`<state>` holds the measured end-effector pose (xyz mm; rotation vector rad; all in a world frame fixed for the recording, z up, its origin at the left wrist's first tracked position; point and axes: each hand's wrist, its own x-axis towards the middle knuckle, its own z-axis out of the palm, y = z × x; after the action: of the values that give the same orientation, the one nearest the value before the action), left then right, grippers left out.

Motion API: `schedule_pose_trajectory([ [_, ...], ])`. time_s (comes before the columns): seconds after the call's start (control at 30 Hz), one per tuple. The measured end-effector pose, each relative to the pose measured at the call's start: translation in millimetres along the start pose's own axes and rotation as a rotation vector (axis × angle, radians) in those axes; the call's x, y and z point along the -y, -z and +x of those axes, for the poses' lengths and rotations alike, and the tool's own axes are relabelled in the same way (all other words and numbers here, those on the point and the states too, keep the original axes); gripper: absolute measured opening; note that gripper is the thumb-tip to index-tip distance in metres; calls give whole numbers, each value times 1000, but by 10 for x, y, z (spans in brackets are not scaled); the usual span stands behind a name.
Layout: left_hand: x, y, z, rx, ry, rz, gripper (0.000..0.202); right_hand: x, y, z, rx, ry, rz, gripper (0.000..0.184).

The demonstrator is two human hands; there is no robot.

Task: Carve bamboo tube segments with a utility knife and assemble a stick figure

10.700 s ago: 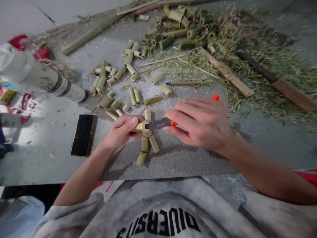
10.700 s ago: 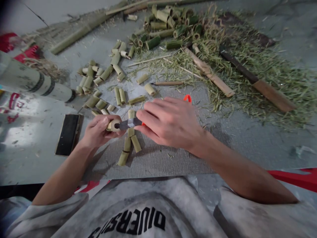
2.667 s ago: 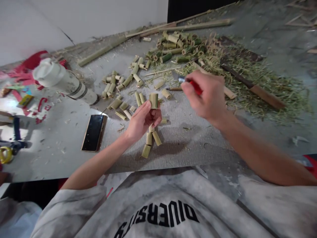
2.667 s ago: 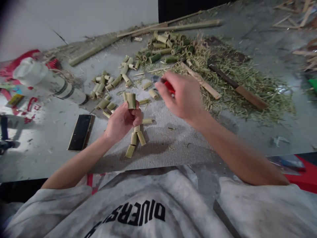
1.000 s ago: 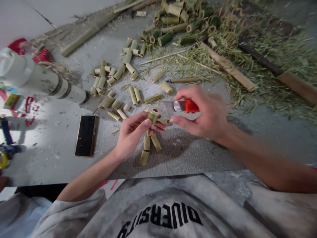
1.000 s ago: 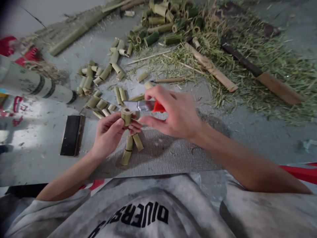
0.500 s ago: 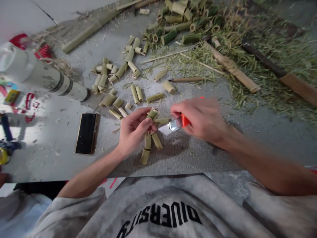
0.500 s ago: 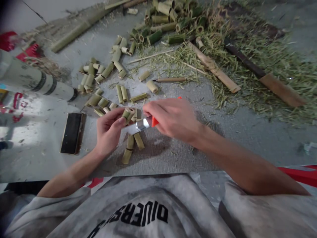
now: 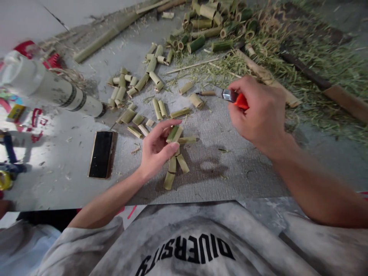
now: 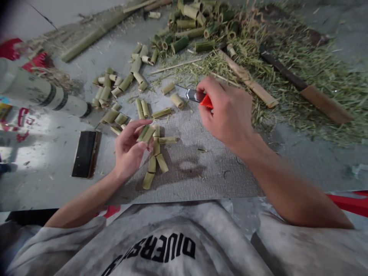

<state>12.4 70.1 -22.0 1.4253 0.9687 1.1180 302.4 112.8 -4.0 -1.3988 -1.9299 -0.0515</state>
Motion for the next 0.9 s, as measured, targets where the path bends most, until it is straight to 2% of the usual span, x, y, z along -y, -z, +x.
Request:
schedule_pose_trajectory([
  [0.1, -17, -6, -2, 12, 5, 81, 50, 23, -7, -11, 20, 7, 10, 13],
  [0.27, -54, -15, 0, 11, 12, 170, 34, 37, -7, 16, -35, -30, 90, 31],
  [0.33, -87, 15, 50, 57, 40, 147, 26, 54, -4, 26, -72, -36, 141, 28],
  [0.4, -159, 66, 156, 155, 53, 182, 20, 54, -6, 30, -112, -29, 181, 22],
  [0.5, -337, 141, 407, 354, 11, 477, 15, 3, -10, 33, -109, -15, 199, 27],
  [0.6, -504, 150, 687, 557, -141, 814, 20, -80, 8, 46, -13, 24, 144, 35],
  [0.7, -551, 85, 902, 766, -278, 1022, 32, -158, 39, 79, 121, 124, 123, 40],
  [0.8, -490, 15, 1014, 838, -343, 1105, 41, -216, 48, 109, 246, 233, 142, 40],
  [0.9, -434, 25, 1045, 844, -356, 1118, 42, -245, 22, 106, 281, 332, 85, 37],
])
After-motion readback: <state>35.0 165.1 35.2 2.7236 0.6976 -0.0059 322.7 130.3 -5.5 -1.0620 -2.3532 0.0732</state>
